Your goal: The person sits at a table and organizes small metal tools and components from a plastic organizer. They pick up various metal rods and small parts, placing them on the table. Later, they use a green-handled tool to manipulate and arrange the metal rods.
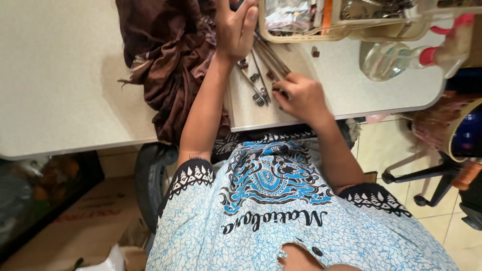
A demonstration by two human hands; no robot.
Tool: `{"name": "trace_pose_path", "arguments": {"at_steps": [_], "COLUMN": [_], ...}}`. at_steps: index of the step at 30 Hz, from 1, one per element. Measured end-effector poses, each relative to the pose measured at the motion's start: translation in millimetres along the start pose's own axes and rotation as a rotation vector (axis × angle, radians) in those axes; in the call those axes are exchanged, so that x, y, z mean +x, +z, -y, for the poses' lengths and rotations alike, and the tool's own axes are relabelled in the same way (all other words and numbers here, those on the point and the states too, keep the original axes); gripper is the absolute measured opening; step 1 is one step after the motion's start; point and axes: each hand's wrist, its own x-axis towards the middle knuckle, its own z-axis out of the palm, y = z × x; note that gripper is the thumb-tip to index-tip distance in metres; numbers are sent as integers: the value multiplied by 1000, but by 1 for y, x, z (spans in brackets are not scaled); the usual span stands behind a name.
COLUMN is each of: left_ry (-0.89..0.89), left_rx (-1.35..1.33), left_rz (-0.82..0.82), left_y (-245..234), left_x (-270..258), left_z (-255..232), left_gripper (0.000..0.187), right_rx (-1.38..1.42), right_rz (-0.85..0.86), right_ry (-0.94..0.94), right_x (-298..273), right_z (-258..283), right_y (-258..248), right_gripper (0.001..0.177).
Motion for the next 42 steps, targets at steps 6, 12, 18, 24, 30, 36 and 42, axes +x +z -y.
{"name": "trace_pose_path", "arguments": {"at_steps": [6, 12, 18, 24, 30, 36, 42], "left_ry": [11, -104, -116, -106, -126, -143, -136], "left_rx": [-48, -84, -98, -97, -104, -101, -91], "left_rz": [9, 48, 52, 64, 71, 75, 68], "left_y": [-21, -22, -18, -16, -14, -10, -11], "left_x": [32, 35, 35, 33, 31, 29, 30], "left_z": [-30, -43, -42, -38, -38, -33, -35], "left_gripper": [36, 39, 37, 37, 38, 39, 39], "right_rx": [34, 48, 72, 75, 38, 232, 432], "right_rz": [-51, -115, -77, -93, -112, -238, -505], "right_ry": [-36, 19, 40, 53, 14, -2, 113], "right_x": [4, 5, 4, 6, 10, 11, 11], "right_z": [4, 5, -1, -4, -1, -13, -47], "right_y": [0, 2, -1, 3, 2, -21, -67], "right_gripper": [14, 24, 16, 12, 10, 11, 19]}}
